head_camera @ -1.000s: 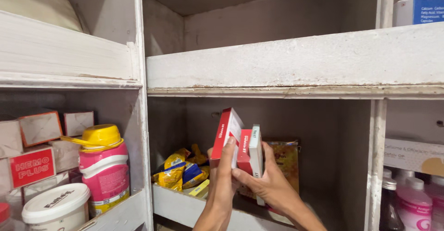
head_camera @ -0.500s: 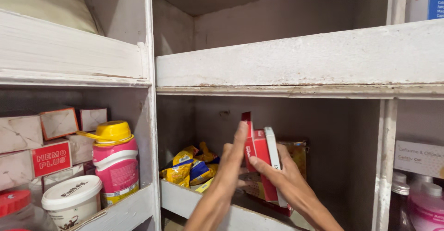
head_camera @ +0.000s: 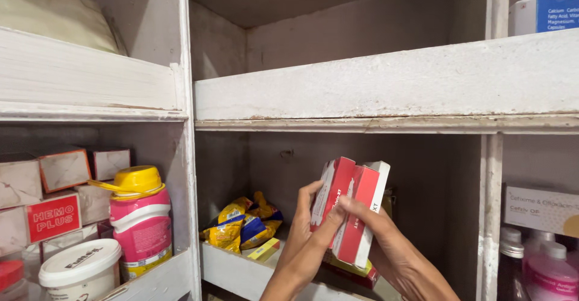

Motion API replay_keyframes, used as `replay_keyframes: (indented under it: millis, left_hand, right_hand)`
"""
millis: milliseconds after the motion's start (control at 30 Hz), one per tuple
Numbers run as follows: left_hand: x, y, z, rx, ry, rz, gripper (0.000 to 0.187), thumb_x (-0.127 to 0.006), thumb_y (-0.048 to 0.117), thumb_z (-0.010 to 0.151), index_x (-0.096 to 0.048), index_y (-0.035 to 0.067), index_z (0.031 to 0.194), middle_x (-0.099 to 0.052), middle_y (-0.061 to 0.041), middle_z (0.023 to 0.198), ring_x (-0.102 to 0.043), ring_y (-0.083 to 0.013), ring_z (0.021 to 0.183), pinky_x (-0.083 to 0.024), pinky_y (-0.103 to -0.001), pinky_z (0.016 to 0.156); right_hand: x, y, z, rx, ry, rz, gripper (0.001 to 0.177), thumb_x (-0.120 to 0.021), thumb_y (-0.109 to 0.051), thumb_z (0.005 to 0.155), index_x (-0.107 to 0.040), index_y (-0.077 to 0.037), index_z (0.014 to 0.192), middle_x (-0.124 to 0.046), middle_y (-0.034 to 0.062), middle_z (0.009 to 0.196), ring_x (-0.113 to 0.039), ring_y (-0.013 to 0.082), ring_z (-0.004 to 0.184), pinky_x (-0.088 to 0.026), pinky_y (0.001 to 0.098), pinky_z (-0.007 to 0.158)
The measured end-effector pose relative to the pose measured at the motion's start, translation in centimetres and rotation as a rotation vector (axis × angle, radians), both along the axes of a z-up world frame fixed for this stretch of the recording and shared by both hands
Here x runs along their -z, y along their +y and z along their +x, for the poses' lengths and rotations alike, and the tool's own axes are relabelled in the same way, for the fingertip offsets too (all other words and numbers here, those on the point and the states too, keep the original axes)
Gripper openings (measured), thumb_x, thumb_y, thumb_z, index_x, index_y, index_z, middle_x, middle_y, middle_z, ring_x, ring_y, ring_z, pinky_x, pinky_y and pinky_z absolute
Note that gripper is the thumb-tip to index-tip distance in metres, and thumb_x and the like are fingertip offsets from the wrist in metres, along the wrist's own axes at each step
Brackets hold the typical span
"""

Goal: The person organizes boxes of medicine by picking them up from a shelf, sorting through them on a red table, and then placing them back onto a different shelf.

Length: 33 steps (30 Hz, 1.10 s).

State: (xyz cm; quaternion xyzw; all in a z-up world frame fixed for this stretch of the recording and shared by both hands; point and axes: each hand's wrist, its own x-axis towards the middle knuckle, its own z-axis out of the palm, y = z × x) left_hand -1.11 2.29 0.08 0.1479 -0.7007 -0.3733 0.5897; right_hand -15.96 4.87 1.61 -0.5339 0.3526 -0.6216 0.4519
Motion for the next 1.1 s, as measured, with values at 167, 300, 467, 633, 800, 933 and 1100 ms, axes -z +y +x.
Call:
replay_keyframes:
  millis: [167,300,467,633,800,933,1100]
  left_hand:
    - [-1.0,1.2,-0.6,0.102,0.037,-0.007,0.067,-0.051,0.054,0.096,-0.047,0.007,0.144,-0.06,-0.013,0.139,-0.058,-0.0192,0.127,-0.045,-0.033,0.105]
    - [-1.4,1.7,-0.9,-0.041,-0.121,0.088,0.068,-0.041,0.057,0.095,-0.049,0.015,0.149,-0.069,-0.014,0.131,-0.063,-0.0183,0.122,-0.044,-0.031,0.105]
    - [-2.7,0.9,-1.4,0.15,-0.085,-0.063,0.069,-0.051,0.052,0.097,-0.049,0.005,0.147,-0.061,-0.022,0.14,-0.057,-0.0232,0.129,-0.041,-0.033,0.109]
    - [-5.1,0.6,-2.2,-0.066,-0.106,-0.075,0.063,-0.064,0.043,0.089,-0.051,0.005,0.138,-0.062,-0.022,0.128,-0.065,-0.0233,0.119,-0.05,-0.035,0.1]
    - [-7.4,2.3,-3.1,-0.332,-0.263,-0.336,0.05,-0.062,0.043,0.089,-0.074,-0.001,0.111,-0.078,-0.022,0.099,-0.078,-0.0273,0.096,-0.057,-0.037,0.086]
    - [-8.5,1.4,-3.0,-0.463,-0.263,-0.128,0.054,-0.057,0.047,0.093,-0.072,-0.002,0.109,-0.075,-0.025,0.098,-0.076,-0.0338,0.097,-0.055,-0.041,0.089]
    - [-5.6,-4.8,-0.1,-0.663,-0.598,-0.095,0.048,-0.057,0.042,0.091,-0.077,0.0,0.104,-0.074,-0.029,0.1,-0.071,-0.0407,0.102,-0.053,-0.047,0.09]
  right_hand:
    - [0.0,0.7,-0.1,0.04,-0.058,-0.13,0.079,-0.076,-0.043,0.07,-0.054,-0.008,0.137,-0.069,0.0156,0.12,-0.071,0.0263,0.114,-0.059,0.0433,0.095]
    - [0.4,1.1,-0.1,0.064,-0.207,-0.186,0.07,-0.074,-0.032,0.071,-0.055,-0.005,0.133,-0.069,0.0146,0.117,-0.071,0.0251,0.106,-0.06,0.0459,0.089]
    - [0.3,1.1,-1.2,0.051,-0.392,-0.218,0.062,-0.07,-0.025,0.075,-0.057,-0.004,0.132,-0.07,0.0144,0.114,-0.072,0.0245,0.102,-0.061,0.0437,0.089]
    - [-0.3,0.4,-1.9,-0.026,-0.646,-0.288,0.052,-0.069,-0.024,0.08,-0.058,-0.005,0.128,-0.07,0.0125,0.113,-0.071,0.0238,0.103,-0.06,0.0433,0.093]
    - [-0.2,0.1,-1.0,-0.092,-0.848,-0.295,0.044,-0.066,-0.032,0.088,-0.06,-0.011,0.127,-0.069,0.0055,0.118,-0.068,0.0207,0.108,-0.054,0.0427,0.1]
    - [-0.5,0.3,-0.4,-0.096,-0.895,-0.222,0.047,-0.059,-0.04,0.088,-0.059,-0.014,0.126,-0.068,0.0087,0.12,-0.066,0.0274,0.112,-0.052,0.0538,0.099]
    - [-0.9,1.1,-1.3,-0.004,-0.861,-0.215,0.052,-0.055,-0.044,0.085,-0.057,-0.014,0.128,-0.067,0.0118,0.126,-0.065,0.0326,0.116,-0.052,0.0569,0.098]
